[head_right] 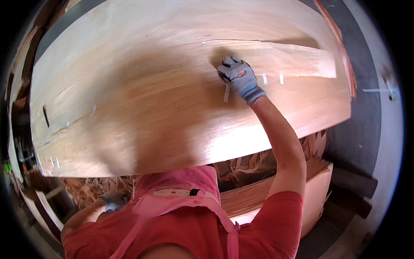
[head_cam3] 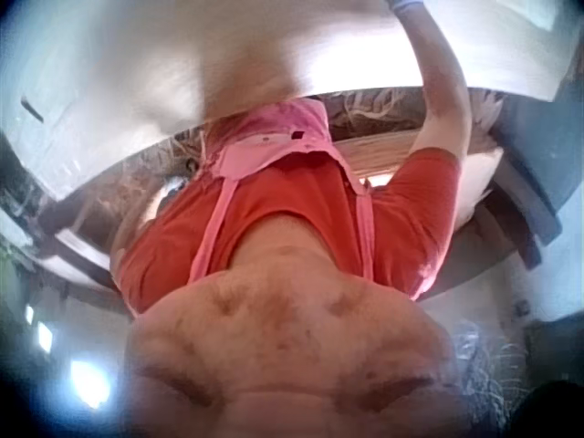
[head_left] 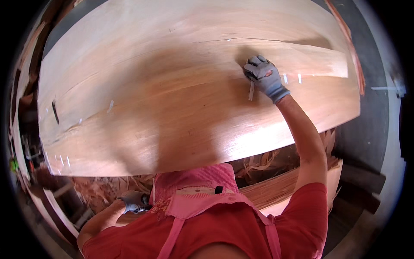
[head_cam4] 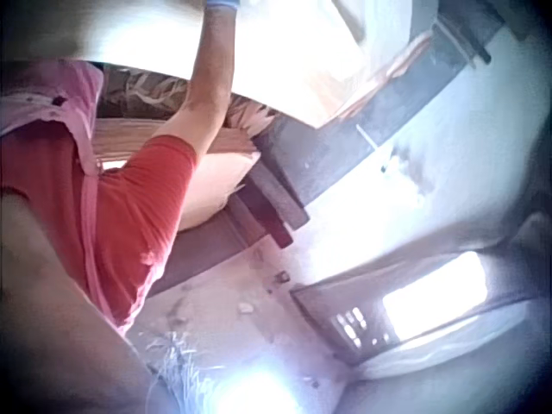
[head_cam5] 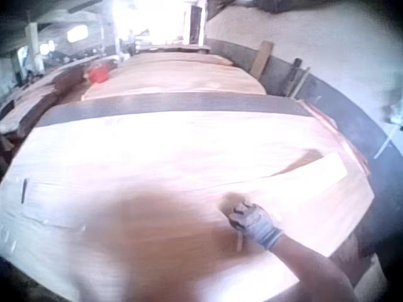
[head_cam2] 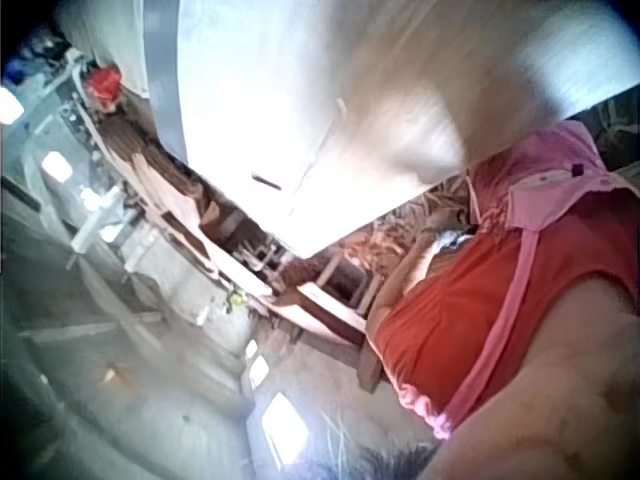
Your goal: The person tapes together thin sheets of wood veneer, using a small hand-held blade to trim excess tape and wood slivers, and applying strips of white tape to secure the wood sheets together.
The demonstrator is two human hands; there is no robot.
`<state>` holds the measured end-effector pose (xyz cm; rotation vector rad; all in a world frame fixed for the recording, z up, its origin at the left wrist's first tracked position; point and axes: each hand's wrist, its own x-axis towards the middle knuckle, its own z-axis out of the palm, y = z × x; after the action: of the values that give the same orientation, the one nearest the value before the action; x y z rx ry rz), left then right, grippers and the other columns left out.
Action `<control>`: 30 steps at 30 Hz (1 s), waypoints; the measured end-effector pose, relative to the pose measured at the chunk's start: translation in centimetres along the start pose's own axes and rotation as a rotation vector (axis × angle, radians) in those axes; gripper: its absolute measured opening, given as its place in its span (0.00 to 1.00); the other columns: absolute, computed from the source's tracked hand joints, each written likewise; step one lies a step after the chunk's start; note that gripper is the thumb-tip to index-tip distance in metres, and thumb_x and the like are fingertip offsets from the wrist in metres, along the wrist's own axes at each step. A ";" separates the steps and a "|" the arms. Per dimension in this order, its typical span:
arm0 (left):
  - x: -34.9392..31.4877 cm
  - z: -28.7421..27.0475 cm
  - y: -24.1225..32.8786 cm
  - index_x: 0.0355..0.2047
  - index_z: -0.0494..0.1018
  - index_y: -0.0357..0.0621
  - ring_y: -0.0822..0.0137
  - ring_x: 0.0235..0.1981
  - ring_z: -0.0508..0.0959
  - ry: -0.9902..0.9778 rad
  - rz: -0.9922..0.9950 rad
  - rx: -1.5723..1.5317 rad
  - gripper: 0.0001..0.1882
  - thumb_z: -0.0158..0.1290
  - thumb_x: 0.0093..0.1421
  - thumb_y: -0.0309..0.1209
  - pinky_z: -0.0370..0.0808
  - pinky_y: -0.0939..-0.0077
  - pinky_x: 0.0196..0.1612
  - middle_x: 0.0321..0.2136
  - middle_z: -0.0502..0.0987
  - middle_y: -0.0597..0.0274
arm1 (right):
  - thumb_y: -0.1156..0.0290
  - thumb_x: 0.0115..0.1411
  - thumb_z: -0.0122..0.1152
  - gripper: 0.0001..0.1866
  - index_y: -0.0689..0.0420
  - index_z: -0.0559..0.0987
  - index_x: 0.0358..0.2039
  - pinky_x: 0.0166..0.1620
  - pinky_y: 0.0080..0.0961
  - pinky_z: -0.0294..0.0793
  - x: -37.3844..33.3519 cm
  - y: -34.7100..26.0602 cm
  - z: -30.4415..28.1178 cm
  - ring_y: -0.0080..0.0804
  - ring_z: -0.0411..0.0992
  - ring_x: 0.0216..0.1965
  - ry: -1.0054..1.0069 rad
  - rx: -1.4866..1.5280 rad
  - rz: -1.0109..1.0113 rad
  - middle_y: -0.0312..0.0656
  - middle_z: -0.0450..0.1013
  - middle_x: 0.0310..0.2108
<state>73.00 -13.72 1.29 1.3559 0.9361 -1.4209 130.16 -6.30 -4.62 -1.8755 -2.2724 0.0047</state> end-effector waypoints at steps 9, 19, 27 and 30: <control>1.8 7.7 3.9 0.63 0.61 0.54 0.47 0.49 0.78 0.188 0.054 -0.180 0.50 0.61 0.44 0.66 0.73 0.58 0.52 0.45 0.80 0.51 | 0.64 0.53 0.65 0.13 0.51 0.78 0.39 0.48 0.35 0.73 1.3 1.1 -1.4 0.40 0.69 0.45 0.000 0.219 -0.164 0.38 0.71 0.38; 1.2 3.4 2.9 0.37 0.81 0.51 0.73 0.24 0.81 0.060 0.039 -0.425 0.21 0.65 0.52 0.52 0.78 0.75 0.30 0.28 0.83 0.65 | 0.71 0.50 0.62 0.08 0.53 0.77 0.33 0.44 0.39 0.71 1.0 -0.4 -1.4 0.45 0.70 0.44 -0.049 0.072 -0.253 0.42 0.72 0.38; 1.9 5.0 -11.0 0.37 0.79 0.39 0.72 0.21 0.82 0.043 0.223 -1.116 0.25 0.54 0.62 0.52 0.67 0.86 0.14 0.26 0.83 0.56 | 0.70 0.53 0.63 0.09 0.54 0.78 0.36 0.40 0.39 0.73 2.7 1.7 -2.9 0.47 0.73 0.39 -0.121 0.032 -0.189 0.44 0.73 0.38; 1.2 4.5 -11.8 0.35 0.78 0.37 0.71 0.16 0.79 0.219 0.215 -1.281 0.34 0.49 0.62 0.62 0.68 0.85 0.12 0.25 0.82 0.55 | 0.66 0.55 0.63 0.13 0.52 0.79 0.41 0.42 0.38 0.75 4.3 2.7 -4.1 0.46 0.74 0.41 -0.093 -0.165 -0.150 0.44 0.74 0.42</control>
<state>60.47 -14.91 -0.30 0.5689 1.4122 -0.2836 132.63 -2.12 -0.29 -1.8095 -2.5429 -0.1242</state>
